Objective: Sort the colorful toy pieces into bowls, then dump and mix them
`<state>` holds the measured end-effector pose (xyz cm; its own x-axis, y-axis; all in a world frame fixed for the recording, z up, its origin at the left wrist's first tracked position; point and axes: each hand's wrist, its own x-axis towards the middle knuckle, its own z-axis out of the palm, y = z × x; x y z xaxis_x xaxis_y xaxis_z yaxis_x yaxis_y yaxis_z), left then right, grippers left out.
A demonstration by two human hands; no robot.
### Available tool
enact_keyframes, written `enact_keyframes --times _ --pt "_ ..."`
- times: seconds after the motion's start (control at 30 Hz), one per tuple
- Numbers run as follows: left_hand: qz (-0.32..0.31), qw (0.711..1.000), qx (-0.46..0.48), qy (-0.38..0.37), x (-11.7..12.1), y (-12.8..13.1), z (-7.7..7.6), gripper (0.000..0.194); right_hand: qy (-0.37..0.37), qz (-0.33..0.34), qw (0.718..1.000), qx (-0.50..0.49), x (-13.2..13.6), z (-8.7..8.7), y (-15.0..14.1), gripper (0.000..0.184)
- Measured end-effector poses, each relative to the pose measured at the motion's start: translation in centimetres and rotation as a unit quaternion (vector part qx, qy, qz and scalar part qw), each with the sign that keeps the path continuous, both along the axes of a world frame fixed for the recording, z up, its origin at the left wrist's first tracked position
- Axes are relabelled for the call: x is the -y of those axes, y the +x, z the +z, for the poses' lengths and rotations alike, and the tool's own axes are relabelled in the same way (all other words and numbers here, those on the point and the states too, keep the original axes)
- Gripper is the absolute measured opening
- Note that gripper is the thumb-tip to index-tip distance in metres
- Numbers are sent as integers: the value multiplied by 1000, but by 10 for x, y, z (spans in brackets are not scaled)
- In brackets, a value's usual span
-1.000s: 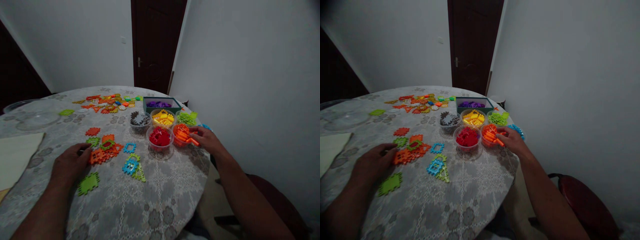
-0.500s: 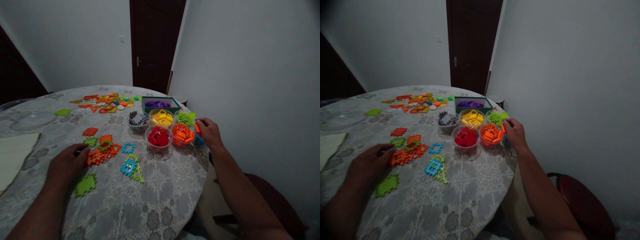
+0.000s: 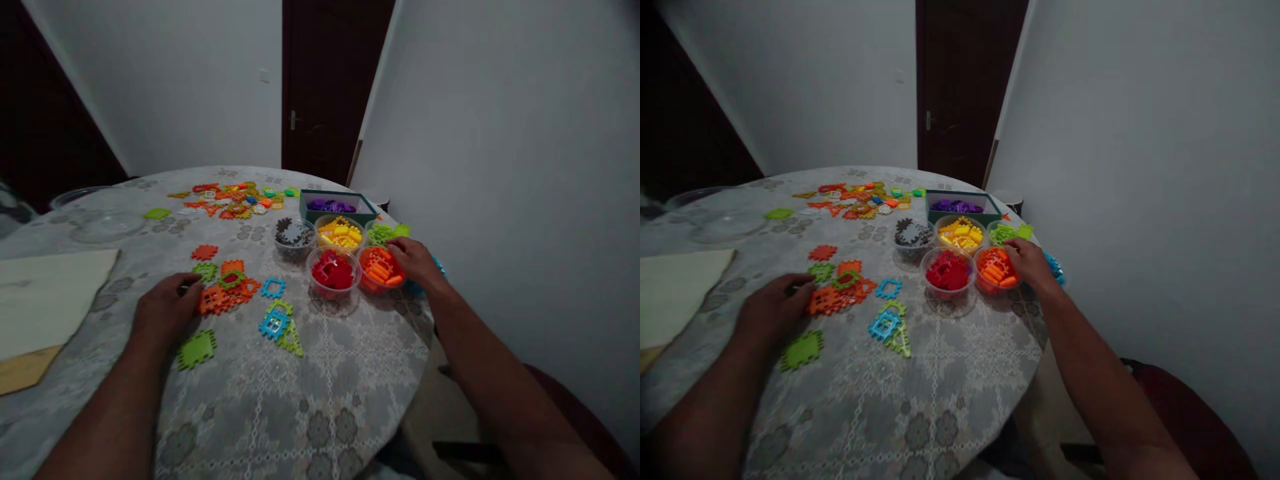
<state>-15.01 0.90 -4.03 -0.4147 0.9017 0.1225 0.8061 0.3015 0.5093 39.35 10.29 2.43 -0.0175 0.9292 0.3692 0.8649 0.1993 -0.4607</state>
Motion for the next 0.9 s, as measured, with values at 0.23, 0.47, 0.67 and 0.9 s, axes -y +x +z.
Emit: enact_keyframes --times 0.23,0.47,0.67,0.9 --pt "-21 996 44 68 9 11 1 37 101 -99 988 -61 49 18 -31 32" --pt "-58 981 172 72 12 12 1 45 24 309 949 -62 126 18 -153 23" --pt "-89 948 298 61 16 8 4 57 -99 344 929 93 122 -31 -227 39" --pt "-125 967 219 41 21 19 7 54 -138 297 941 89 124 -56 -223 46"
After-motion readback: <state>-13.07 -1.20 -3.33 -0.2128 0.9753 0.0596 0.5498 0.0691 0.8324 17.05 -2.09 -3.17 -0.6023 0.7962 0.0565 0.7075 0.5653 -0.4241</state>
